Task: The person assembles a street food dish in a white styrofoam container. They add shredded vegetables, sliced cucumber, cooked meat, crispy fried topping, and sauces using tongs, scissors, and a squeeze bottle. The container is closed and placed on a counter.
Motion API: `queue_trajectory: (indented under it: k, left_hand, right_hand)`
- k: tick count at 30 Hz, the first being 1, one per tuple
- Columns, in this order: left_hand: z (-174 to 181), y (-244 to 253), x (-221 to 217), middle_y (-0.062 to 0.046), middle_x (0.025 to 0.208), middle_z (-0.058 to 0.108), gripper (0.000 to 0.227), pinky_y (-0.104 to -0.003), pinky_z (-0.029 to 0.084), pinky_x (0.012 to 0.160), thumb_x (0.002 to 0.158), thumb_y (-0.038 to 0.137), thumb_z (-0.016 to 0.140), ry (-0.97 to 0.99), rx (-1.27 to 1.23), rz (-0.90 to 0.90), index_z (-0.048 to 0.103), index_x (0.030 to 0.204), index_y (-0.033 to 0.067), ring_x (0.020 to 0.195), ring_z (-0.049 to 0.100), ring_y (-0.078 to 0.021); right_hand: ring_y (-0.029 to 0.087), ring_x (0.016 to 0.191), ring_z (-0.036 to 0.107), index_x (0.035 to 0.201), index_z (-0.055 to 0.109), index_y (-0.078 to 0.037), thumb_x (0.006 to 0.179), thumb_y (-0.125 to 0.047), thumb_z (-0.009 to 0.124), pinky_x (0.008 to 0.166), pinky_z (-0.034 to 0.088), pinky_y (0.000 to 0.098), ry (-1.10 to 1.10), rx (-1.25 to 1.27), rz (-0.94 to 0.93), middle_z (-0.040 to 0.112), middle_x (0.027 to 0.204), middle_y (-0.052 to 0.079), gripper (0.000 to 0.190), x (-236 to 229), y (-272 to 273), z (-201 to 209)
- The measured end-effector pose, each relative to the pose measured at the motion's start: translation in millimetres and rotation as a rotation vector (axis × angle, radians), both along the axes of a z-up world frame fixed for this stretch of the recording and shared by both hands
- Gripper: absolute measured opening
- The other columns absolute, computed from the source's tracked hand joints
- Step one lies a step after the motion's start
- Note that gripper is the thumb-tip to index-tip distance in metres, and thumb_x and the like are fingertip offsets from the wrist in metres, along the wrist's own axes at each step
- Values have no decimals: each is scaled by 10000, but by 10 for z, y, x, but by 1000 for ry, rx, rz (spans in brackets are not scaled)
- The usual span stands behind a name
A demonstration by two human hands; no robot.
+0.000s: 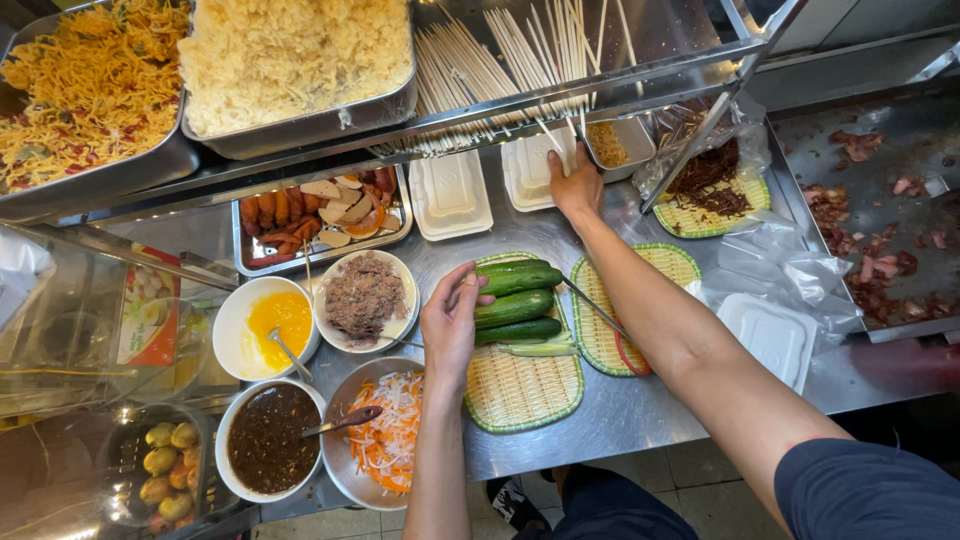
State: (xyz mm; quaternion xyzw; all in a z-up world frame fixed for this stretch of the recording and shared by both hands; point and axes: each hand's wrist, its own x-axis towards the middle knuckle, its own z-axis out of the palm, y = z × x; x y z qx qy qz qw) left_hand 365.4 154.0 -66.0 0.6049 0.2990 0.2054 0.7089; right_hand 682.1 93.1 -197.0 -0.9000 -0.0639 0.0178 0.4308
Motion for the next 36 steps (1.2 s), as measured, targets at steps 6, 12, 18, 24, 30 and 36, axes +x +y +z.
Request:
queue_trajectory:
  k: [6, 12, 18, 24, 30, 36]
  left_hand:
    - [133, -233, -110, -105, 1040, 766, 371, -224, 510, 679, 1035, 271, 559, -32, 1, -73, 681, 1263, 4, 775, 694, -113]
    - [2, -798, -210, -44, 784, 687, 333, -219, 429, 530, 1052, 300, 595, -97, -122, -340, 719, 970, 2, 626, 596, -84]
    - [-108, -1574, -327, -71, 698, 636, 433, -241, 451, 529, 1072, 329, 637, -35, -197, -598, 623, 797, -5, 581, 598, -117]
    - [374, -2748, -191, -65, 951, 743, 376, -246, 528, 613, 944, 220, 670, -56, -144, -1016, 642, 1277, 48, 756, 680, -122]
    - [1057, -4042, 153, -67, 1158, 711, 477, -267, 574, 777, 979, 226, 649, -303, -80, -1271, 567, 1410, 37, 980, 686, -123]
    - [2258, -5421, 1002, -229, 1594, 388, 769, -437, 345, 1218, 1016, 253, 723, -883, 263, -1196, 274, 1609, 59, 1489, 399, -325]
  right_hand:
    - [468, 1142, 647, 1422, 596, -5, 998, -348, 615, 987, 517, 492, -114, 24, 47, 669, 1228, 299, 547, -461, -260, 133]
    - [290, 962, 760, 1143, 748, -65, 924, -296, 732, 847, 578, 402, -171, 132, -38, 784, 1052, 142, 318, -1545, -1662, 315]
    - [136, 759, 688, 1044, 776, -29, 966, -144, 686, 678, 543, 276, -150, 308, -411, 793, 885, 49, 165, -2359, -3571, 698]
    - [100, 659, 647, 949, 775, 34, 977, -194, 747, 619, 507, 257, -28, 364, -788, 742, 751, 76, 231, -3138, -4846, 1064]
    - [76, 717, 703, 1196, 698, -81, 938, -147, 620, 671, 562, 237, -297, 551, -762, 793, 899, 25, 278, -3543, -5965, 1389]
    - [72, 699, 650, 1018, 771, 36, 977, -204, 749, 634, 515, 250, -505, 335, -1035, 755, 836, 75, 245, -3661, -7359, 2024]
